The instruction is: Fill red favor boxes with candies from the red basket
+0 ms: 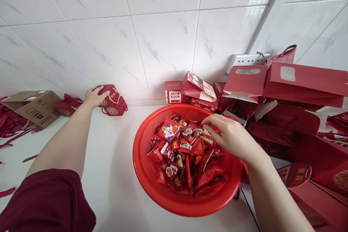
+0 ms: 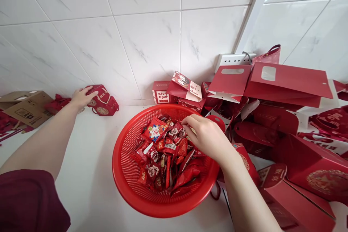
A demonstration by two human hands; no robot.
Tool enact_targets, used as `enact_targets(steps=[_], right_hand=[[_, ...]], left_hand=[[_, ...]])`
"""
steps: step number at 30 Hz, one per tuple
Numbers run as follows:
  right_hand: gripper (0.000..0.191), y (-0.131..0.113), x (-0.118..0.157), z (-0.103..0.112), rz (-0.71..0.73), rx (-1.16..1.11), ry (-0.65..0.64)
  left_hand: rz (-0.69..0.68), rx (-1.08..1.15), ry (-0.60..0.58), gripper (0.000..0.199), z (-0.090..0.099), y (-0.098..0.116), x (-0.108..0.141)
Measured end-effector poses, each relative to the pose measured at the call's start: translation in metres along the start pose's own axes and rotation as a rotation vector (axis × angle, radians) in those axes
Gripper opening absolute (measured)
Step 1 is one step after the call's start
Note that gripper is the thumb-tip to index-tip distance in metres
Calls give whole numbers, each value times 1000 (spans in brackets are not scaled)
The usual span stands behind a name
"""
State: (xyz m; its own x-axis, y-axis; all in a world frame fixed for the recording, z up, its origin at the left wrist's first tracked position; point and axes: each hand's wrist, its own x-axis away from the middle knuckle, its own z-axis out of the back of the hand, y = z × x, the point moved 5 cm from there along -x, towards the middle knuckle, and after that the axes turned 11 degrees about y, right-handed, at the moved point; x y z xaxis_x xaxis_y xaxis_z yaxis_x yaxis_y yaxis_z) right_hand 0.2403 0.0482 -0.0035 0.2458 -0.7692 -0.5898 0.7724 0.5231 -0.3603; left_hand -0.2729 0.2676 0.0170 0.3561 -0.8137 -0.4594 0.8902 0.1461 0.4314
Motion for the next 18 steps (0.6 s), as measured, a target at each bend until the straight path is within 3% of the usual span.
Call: enact_targets(steps=[5, 10, 18], right_hand=[[14, -5, -7, -8, 13, -11, -23], [15, -9, -7, -11, 42, -25, -72], [15, -6, -5, -6, 28, 38, -47]], left_hand=[[-52, 8, -1, 81, 4, 5, -4], [-31, 37, 2, 83, -7, 12, -2], [-43, 52, -18, 91, -16, 14, 10]])
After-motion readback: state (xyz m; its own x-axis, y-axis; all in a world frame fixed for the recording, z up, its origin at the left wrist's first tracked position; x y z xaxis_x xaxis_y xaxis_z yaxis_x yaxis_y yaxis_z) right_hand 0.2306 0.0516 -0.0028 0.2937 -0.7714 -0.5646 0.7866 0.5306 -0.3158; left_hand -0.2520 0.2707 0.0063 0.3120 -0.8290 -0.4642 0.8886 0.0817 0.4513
